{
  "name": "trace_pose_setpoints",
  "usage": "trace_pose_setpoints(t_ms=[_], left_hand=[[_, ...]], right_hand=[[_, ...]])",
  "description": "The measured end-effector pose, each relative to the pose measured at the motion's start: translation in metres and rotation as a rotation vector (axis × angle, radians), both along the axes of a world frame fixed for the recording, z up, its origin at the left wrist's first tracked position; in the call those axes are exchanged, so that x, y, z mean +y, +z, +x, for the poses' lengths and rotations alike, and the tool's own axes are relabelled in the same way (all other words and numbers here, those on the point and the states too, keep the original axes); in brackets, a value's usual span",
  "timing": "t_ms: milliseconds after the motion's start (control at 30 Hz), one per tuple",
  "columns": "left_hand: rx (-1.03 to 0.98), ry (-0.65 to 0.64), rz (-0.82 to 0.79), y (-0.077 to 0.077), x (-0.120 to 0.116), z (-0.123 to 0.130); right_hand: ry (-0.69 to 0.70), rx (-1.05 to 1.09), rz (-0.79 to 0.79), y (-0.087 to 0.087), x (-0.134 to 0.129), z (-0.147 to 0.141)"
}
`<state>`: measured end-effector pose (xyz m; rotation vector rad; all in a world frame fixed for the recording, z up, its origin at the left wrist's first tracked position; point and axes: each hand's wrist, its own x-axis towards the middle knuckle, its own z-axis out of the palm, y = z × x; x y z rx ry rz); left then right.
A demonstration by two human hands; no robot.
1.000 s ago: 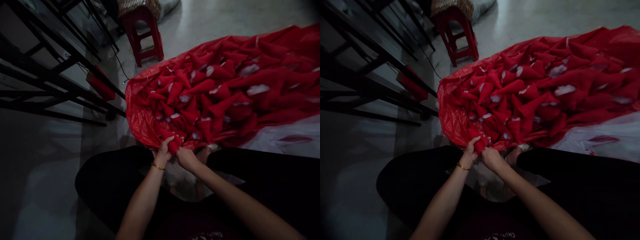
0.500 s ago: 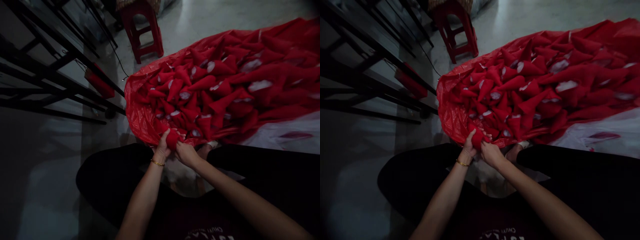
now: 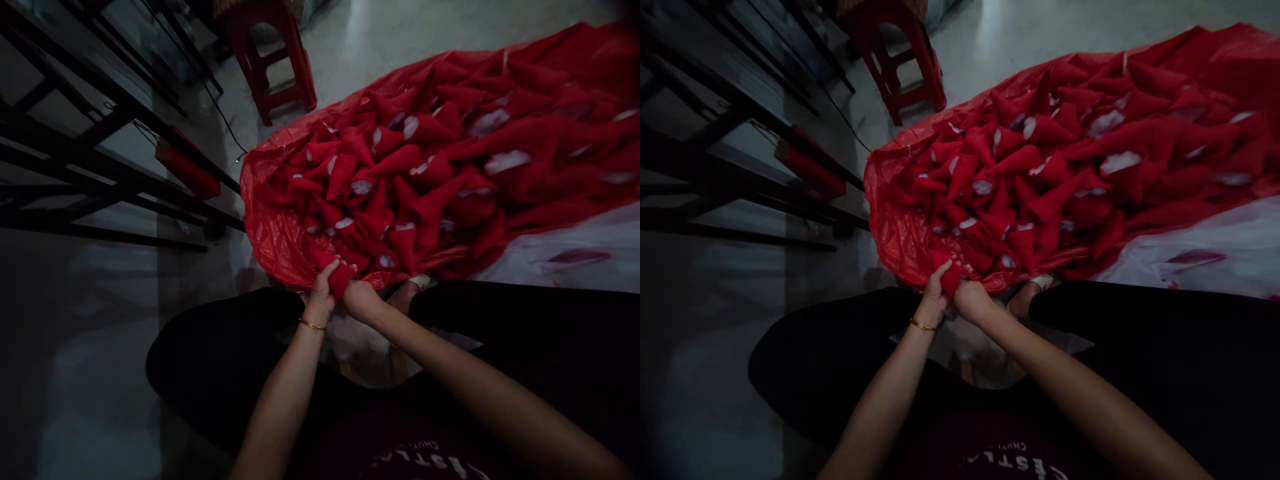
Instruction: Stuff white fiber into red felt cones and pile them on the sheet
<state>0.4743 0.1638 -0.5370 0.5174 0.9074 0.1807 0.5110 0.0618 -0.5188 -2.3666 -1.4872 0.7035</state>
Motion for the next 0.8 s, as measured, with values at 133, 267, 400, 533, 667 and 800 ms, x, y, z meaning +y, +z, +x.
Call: trace_pose_setpoints(t_ms=[133, 267, 400, 533, 667, 800], left_hand=[[0.056, 0.067, -0.066, -0.001, 0.014, -0.001], [0.038, 0.097, -0.073, 0.001, 0.015, -0.001], [0.043, 0.125, -0.012, 0.0, 0.005, 0.0], [0.055, 0.074, -0.006, -0.002, 0.008, -0.001], [-0.073, 0.006, 0.061, 0.003, 0.012, -0.004], [-0.208, -0.121, 0.006, 0.009, -0.001, -0.001]], right_hand=[[-0.06, 0.002, 0.116, 0.021, -0.026, -0.008], [-0.134, 0.02, 0.089, 0.022, -0.031, -0.011], [-0.04, 0.162, 0.074, 0.008, -0.015, -0.004], [-0.007, 0.32, 0.313, 0.006, -0.034, 0.001], [-0.429, 0.32, 0.573, 0.012, -0.068, 0.016], [-0.639, 0.299, 0.587, 0.009, -0.069, 0.031]])
